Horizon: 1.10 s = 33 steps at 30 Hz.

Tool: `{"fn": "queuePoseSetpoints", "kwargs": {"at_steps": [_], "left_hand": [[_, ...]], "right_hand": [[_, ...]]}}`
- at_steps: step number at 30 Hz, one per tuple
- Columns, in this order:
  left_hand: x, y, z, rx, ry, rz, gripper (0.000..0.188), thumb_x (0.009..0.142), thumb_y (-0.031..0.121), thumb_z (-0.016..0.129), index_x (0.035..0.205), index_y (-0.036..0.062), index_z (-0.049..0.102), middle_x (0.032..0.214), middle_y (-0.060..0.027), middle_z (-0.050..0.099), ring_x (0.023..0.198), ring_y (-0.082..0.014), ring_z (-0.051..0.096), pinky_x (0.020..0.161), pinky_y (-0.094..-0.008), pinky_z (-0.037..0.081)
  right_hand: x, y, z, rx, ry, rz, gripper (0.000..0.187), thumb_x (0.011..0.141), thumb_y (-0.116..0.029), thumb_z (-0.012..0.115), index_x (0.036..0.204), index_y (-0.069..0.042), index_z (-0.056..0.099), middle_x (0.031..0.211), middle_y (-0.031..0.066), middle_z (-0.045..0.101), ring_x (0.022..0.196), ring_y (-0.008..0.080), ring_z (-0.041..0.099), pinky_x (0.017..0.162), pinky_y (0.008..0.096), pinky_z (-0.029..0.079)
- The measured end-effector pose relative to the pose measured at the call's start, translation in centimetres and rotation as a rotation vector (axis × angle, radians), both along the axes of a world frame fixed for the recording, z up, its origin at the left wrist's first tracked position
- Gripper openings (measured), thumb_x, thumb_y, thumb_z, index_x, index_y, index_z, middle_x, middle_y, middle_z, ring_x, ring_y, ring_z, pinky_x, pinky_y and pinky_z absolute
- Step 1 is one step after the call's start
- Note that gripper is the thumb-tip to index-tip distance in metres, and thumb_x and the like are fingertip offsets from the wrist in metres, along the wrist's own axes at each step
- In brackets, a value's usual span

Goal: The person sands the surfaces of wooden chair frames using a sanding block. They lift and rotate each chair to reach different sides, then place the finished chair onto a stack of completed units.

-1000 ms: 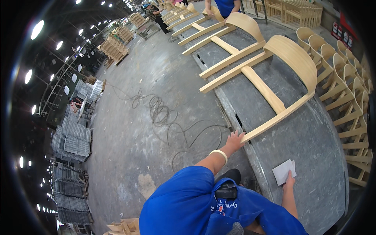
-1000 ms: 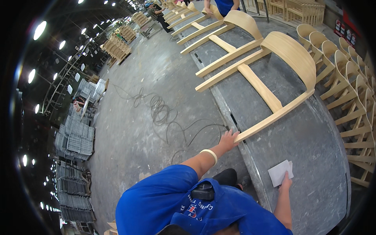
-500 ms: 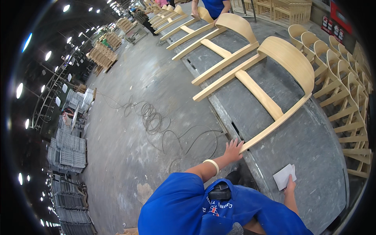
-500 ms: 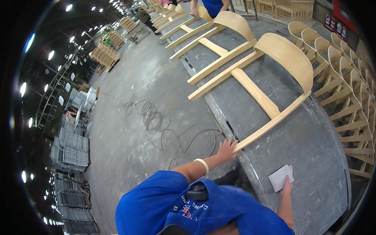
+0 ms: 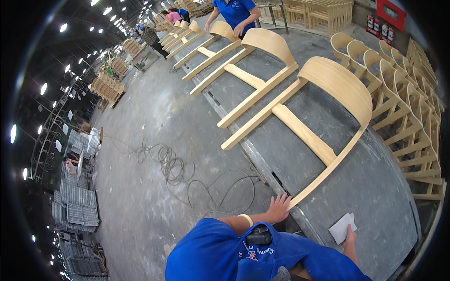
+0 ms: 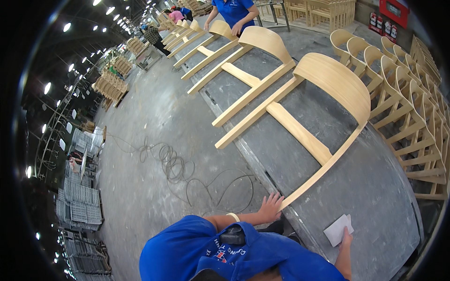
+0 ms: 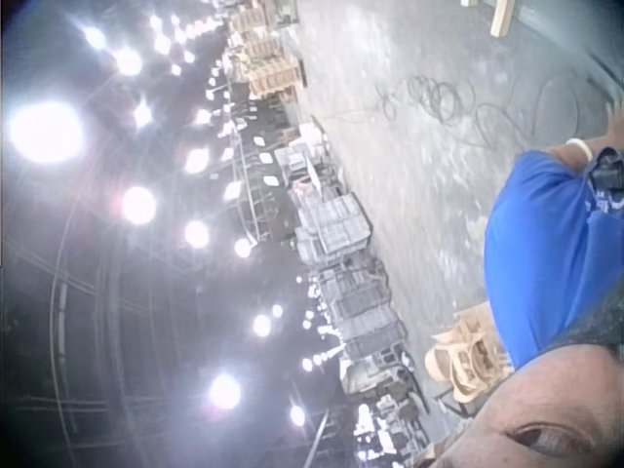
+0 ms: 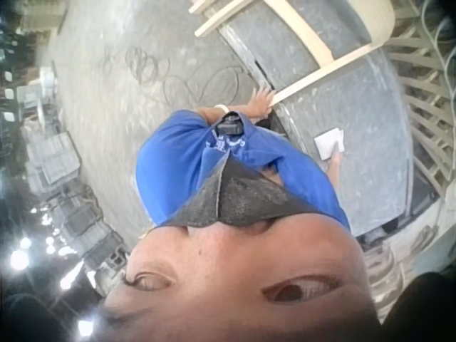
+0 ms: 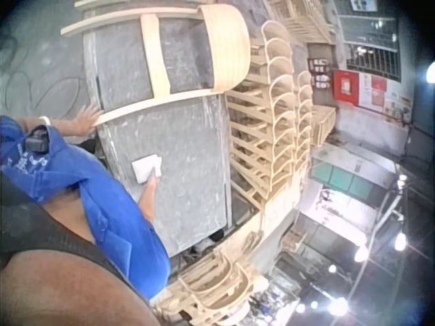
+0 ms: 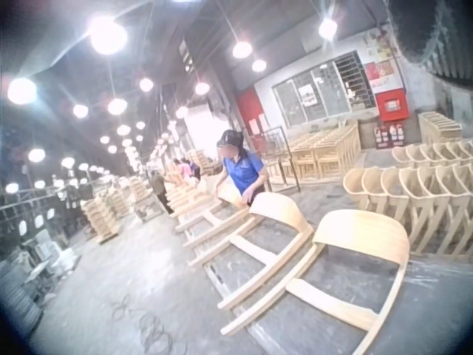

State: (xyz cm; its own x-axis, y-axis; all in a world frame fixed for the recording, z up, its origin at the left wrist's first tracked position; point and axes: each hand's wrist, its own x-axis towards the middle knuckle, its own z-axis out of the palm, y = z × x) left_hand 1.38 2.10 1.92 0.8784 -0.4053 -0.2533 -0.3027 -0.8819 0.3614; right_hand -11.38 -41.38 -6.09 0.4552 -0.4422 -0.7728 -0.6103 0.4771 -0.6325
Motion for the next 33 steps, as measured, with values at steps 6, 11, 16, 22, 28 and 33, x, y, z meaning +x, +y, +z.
{"fn": "queuePoseSetpoints", "kwargs": {"at_steps": [6, 11, 16, 22, 28, 33], "left_hand": [[0.15, 0.24, -0.23, -0.034, 0.032, -0.028, 0.077, 0.074, 0.024, 0.065, 0.14, 0.0072, 0.028, 0.145, -0.0204, 0.025, 0.134, -0.0433, 0.023, 0.101, -0.065, 0.025], [0.14, 0.37, -0.13, -0.075, 0.014, -0.025, 0.075, 0.076, 0.024, 0.063, 0.14, 0.0068, 0.028, 0.146, -0.0202, 0.023, 0.135, -0.0428, 0.021, 0.102, -0.0656, 0.023], [0.13, 0.56, -0.13, -0.092, 0.001, -0.032, 0.074, 0.077, 0.024, 0.062, 0.14, 0.0064, 0.028, 0.147, -0.0201, 0.022, 0.136, -0.0428, 0.02, 0.102, -0.0655, 0.023], [0.07, 0.48, -0.18, -0.083, -0.04, -0.038, 0.074, 0.077, 0.025, 0.063, 0.14, 0.0058, 0.029, 0.147, -0.0201, 0.023, 0.135, -0.0426, 0.021, 0.101, -0.0651, 0.024], [-0.05, 0.64, -0.55, -0.082, -0.082, -0.067, 0.077, 0.076, 0.026, 0.065, 0.14, 0.0058, 0.028, 0.146, -0.0198, 0.024, 0.134, -0.0418, 0.022, 0.099, -0.0644, 0.027], [-0.22, 0.61, -0.54, -0.071, -0.131, -0.058, 0.074, 0.076, 0.026, 0.065, 0.139, 0.0053, 0.032, 0.144, -0.0204, 0.028, 0.132, -0.0406, 0.028, 0.099, -0.0624, 0.029]], "right_hand": [[0.15, 0.17, 0.53, -0.022, 0.068, -0.011, 0.062, 0.083, -0.039, 0.066, 0.128, -0.003, 0.045, 0.118, 0.014, 0.056, 0.103, 0.0315, 0.059, 0.082, 0.0496, 0.051], [0.19, 0.32, 0.66, -0.022, 0.085, -0.04, 0.062, 0.083, -0.041, 0.067, 0.127, -0.003, 0.046, 0.118, 0.0138, 0.057, 0.103, 0.0313, 0.059, 0.082, 0.0497, 0.051], [0.24, 0.27, 0.68, -0.04, 0.096, -0.059, 0.057, 0.083, -0.039, 0.066, 0.124, -0.002, 0.049, 0.113, 0.0131, 0.06, 0.098, 0.0293, 0.062, 0.078, 0.0469, 0.052], [0.36, 0.21, 0.83, -0.023, 0.046, -0.038, 0.058, 0.084, -0.04, 0.066, 0.126, -0.004, 0.048, 0.115, 0.013, 0.059, 0.101, 0.0296, 0.061, 0.079, 0.0482, 0.052], [-0.04, 0.03, 0.8, -0.032, 0.092, -0.007, 0.062, 0.084, -0.043, 0.065, 0.128, -0.004, 0.046, 0.119, 0.0131, 0.057, 0.104, 0.0307, 0.059, 0.082, 0.0476, 0.051], [-0.3, -0.22, 0.46, -0.017, 0.049, -0.02, 0.06, 0.085, -0.041, 0.064, 0.128, -0.003, 0.046, 0.12, 0.0138, 0.057, 0.104, 0.0313, 0.059, 0.082, 0.0479, 0.05]]}}
